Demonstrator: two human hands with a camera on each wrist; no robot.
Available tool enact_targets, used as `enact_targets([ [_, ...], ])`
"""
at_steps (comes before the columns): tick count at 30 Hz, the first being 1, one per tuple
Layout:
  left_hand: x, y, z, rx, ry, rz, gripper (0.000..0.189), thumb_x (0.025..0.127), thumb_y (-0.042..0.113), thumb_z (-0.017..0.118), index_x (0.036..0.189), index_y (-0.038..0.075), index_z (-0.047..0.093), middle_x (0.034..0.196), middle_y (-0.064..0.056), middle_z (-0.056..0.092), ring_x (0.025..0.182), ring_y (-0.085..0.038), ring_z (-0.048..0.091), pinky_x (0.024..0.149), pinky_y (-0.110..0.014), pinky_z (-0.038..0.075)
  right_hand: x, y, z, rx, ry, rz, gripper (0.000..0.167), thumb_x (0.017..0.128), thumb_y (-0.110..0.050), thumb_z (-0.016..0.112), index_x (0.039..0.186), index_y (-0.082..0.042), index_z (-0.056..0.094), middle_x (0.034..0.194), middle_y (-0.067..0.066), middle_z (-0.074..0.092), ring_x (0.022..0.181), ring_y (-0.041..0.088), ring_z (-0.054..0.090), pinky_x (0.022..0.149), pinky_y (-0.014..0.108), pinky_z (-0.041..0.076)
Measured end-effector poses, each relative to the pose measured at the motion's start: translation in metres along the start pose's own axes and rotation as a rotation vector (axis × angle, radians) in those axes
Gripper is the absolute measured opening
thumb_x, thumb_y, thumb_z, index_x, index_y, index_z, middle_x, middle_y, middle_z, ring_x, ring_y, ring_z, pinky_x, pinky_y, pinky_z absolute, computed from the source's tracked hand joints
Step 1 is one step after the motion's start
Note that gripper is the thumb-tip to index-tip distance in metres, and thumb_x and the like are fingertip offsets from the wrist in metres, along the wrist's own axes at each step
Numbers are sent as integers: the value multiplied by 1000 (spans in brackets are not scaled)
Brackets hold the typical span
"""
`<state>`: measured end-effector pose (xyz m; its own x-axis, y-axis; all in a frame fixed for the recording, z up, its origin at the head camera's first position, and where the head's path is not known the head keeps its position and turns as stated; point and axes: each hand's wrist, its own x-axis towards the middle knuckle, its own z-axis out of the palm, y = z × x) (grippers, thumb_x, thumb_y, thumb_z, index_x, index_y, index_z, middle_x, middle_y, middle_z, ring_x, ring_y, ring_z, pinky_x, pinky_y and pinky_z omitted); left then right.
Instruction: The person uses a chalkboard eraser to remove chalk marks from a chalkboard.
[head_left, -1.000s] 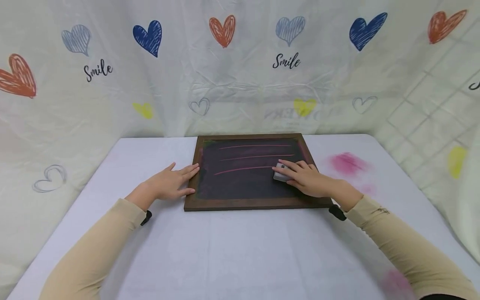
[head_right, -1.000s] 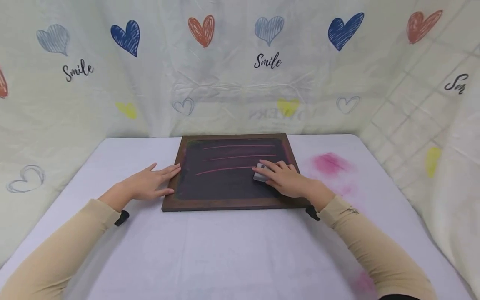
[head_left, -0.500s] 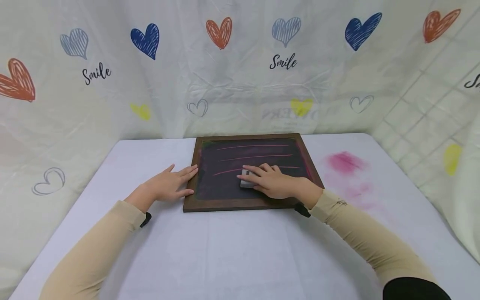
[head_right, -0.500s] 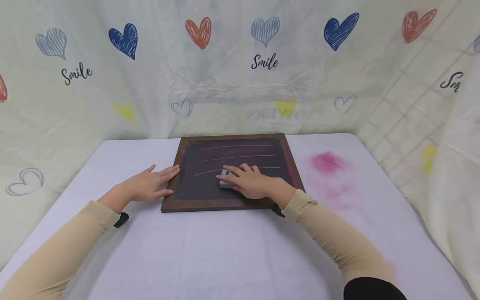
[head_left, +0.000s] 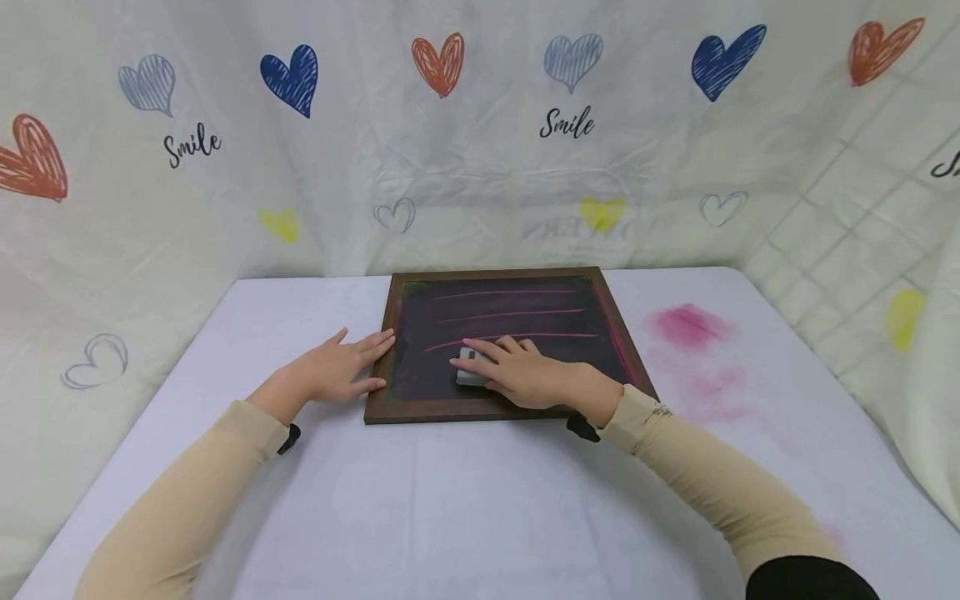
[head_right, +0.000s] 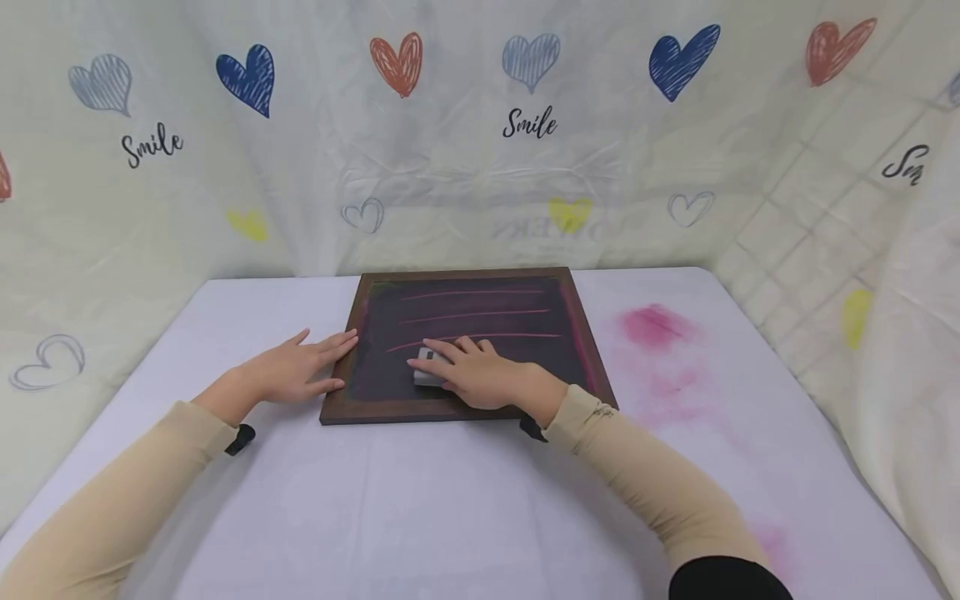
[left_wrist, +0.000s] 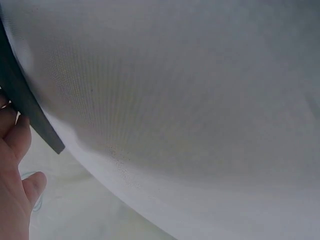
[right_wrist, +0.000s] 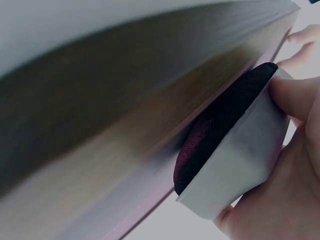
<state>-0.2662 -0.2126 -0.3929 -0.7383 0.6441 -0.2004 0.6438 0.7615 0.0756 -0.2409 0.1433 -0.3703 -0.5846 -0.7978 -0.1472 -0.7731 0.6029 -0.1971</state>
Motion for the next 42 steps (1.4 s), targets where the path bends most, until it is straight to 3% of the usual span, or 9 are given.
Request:
enact_targets([
  [3, 1, -1, -2, 0, 5, 9, 78, 107, 50, 48, 164, 4, 19, 170, -14, 17, 135, -35, 53, 119, -68, 9, -16, 19, -2, 32, 30, 51, 60, 111, -18, 48, 165, -27, 24, 170, 11, 15, 140, 36, 35, 106, 65, 33],
  [10, 1, 1, -3, -12, 2, 12, 78, 107, 49, 49, 163, 3, 21, 169, -15, 18, 132, -36, 56, 118, -69, 9, -66, 60, -6, 52, 67, 183, 61, 109, -13, 51, 164, -22, 27, 168, 16, 19, 132, 39, 39, 94, 60, 38],
  [14, 1, 1, -2, -3, 5, 12, 78, 107, 48, 49, 163, 2, 21, 169, -15, 18, 132, -35, 56, 118, -70, 10, -86, 70, -4, 34, 108, 210, 59, 108, -12, 53, 162, -20, 30, 166, 18, 22, 125, 38, 42, 88, 53, 38],
  [17, 0, 3, -2, -6, 3, 12, 78, 107, 48, 49, 163, 2, 21, 169, -15, 19, 134, -35, 54, 118, -70, 10, -90, 70, -1, 7, 130, 200, 59, 108, -12, 53, 162, -20, 31, 165, 18, 24, 124, 38, 43, 85, 50, 37],
  [21, -1, 3, -3, -20, -3, 4, 78, 107, 48, 50, 163, 2, 22, 169, -15, 19, 136, -36, 51, 118, -69, 9, -78, 64, -1, 4, 135, 180, 60, 108, -12, 53, 162, -22, 31, 165, 17, 24, 127, 38, 42, 86, 52, 36],
  [35, 2, 7, -7, -12, -8, 5, 78, 107, 47, 51, 163, 3, 21, 169, -14, 19, 133, -36, 55, 119, -68, 10, 1, 9, -3, -6, 11, 85, 61, 111, -16, 48, 166, -27, 23, 170, 12, 14, 141, 40, 33, 102, 60, 34],
  [42, 0, 7, -7, -5, -19, -3, 78, 107, 49, 50, 163, 3, 22, 169, -15, 20, 136, -36, 53, 119, -68, 9, 12, 6, -2, 22, -8, 58, 63, 111, -16, 48, 166, -27, 20, 171, 11, 12, 142, 38, 32, 107, 62, 33],
])
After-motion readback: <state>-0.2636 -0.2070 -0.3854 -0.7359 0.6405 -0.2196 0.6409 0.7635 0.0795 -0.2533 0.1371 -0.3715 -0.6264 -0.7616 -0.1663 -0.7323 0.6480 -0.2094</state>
